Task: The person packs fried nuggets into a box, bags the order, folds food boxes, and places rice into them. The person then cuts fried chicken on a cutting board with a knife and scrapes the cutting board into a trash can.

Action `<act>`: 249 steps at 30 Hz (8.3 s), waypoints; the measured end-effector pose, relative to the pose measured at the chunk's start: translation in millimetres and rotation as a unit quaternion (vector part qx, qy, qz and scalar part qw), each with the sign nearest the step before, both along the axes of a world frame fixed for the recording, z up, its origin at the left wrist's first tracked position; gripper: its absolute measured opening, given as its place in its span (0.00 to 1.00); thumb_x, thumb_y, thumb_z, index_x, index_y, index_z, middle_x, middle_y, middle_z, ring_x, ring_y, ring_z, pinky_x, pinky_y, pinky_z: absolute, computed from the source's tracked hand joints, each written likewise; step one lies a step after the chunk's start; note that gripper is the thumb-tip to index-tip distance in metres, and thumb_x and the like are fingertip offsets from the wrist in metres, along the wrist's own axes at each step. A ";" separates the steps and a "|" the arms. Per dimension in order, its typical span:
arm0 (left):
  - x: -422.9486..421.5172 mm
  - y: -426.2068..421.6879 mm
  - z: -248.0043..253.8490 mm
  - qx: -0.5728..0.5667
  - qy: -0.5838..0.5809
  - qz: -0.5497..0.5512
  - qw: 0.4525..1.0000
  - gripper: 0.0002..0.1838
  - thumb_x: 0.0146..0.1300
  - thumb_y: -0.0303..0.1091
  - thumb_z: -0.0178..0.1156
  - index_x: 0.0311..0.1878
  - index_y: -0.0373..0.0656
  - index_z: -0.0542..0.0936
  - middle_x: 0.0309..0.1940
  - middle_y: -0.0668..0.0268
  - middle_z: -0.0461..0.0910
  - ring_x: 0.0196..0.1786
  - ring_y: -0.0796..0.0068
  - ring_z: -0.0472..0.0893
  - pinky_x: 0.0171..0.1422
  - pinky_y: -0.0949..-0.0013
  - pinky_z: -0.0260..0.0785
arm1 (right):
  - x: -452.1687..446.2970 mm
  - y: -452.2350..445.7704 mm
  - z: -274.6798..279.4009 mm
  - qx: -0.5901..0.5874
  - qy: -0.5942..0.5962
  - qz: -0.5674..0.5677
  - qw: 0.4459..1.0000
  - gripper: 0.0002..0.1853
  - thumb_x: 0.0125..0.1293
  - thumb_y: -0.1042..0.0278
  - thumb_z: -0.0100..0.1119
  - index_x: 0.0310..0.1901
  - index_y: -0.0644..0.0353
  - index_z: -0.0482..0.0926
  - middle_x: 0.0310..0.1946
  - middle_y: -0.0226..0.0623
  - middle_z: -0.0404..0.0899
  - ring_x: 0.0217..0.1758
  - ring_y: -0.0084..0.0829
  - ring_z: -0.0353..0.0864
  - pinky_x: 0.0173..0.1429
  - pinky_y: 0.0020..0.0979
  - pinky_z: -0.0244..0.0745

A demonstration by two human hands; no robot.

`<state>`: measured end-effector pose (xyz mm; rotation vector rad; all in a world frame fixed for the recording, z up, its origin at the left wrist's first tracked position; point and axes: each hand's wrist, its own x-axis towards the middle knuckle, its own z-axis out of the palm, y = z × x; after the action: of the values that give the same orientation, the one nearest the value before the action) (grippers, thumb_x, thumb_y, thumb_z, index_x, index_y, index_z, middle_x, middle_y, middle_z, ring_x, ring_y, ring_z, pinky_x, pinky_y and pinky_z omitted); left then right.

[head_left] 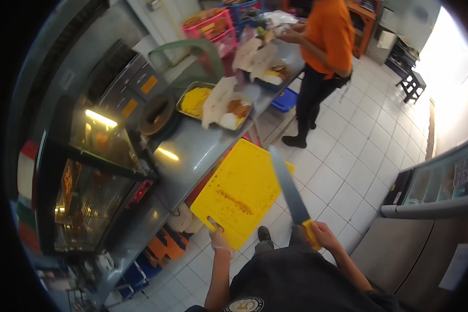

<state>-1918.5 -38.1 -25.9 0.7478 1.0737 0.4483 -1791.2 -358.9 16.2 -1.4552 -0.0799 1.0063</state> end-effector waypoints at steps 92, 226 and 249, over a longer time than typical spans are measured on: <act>1207.3 -1835.8 -139.4 0.241 -0.006 -0.942 0.234 0.10 0.66 0.36 0.57 0.42 0.39 0.77 0.31 0.64 0.78 0.33 0.74 0.78 0.35 0.65 0.70 | 822.9 -1425.6 -261.2 -0.359 0.108 -0.772 0.514 0.24 0.73 0.44 0.56 0.54 0.58 0.79 0.43 0.53 0.84 0.51 0.57 0.82 0.51 0.50 0.78; 102.9 316.9 -119.3 -0.550 -0.314 -0.133 -0.763 0.20 0.55 0.31 0.61 0.53 0.44 0.78 0.60 0.50 0.76 0.59 0.45 0.76 0.64 0.50 0.69 | 148.4 476.4 -132.9 0.142 0.478 -0.360 -0.789 0.37 0.70 0.44 0.60 0.74 0.51 0.62 0.65 0.60 0.69 0.62 0.60 0.72 0.69 0.47 0.67; -119.6 249.6 -146.2 -0.505 -0.153 -0.270 -0.805 0.13 0.58 0.42 0.63 0.30 0.41 0.80 0.22 0.58 0.79 0.27 0.59 0.80 0.33 0.54 0.73 | -27.8 586.2 -113.0 0.009 0.556 -0.392 -0.733 0.20 0.65 0.63 0.67 0.53 0.63 0.72 0.39 0.42 0.80 0.34 0.33 0.79 0.39 0.35 0.76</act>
<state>-2038.1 211.4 -172.1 1.4886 1.3324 1.5076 -1819.0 227.3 -96.9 -1.8975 -1.6821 0.5852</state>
